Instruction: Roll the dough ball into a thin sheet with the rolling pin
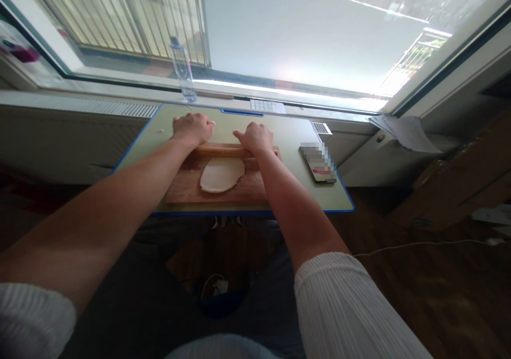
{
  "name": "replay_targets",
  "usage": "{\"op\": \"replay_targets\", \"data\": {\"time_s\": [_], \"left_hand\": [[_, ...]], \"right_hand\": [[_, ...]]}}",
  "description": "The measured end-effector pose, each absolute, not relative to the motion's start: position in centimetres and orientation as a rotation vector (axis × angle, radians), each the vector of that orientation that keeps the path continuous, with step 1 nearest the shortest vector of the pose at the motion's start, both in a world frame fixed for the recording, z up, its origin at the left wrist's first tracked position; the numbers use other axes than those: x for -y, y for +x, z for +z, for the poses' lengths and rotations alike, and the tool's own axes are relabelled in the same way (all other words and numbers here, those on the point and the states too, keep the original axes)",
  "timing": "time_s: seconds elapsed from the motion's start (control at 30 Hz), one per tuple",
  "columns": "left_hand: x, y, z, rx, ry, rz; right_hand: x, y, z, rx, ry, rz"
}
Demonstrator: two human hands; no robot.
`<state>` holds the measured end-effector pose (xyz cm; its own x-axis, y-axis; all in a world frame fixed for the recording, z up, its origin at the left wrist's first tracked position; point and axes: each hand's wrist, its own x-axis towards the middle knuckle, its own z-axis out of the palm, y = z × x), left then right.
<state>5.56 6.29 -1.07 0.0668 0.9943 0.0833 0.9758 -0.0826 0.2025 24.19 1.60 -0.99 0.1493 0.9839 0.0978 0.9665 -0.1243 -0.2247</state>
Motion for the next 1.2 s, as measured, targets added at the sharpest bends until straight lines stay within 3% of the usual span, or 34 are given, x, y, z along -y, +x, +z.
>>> {"op": "replay_targets", "data": {"time_s": [1.2], "left_hand": [[-1.3,4.4,-0.9,-1.923,2.364,0.214]], "right_hand": [[3.8,23.3,-0.7,1.915,-2.311,0.251]]}}
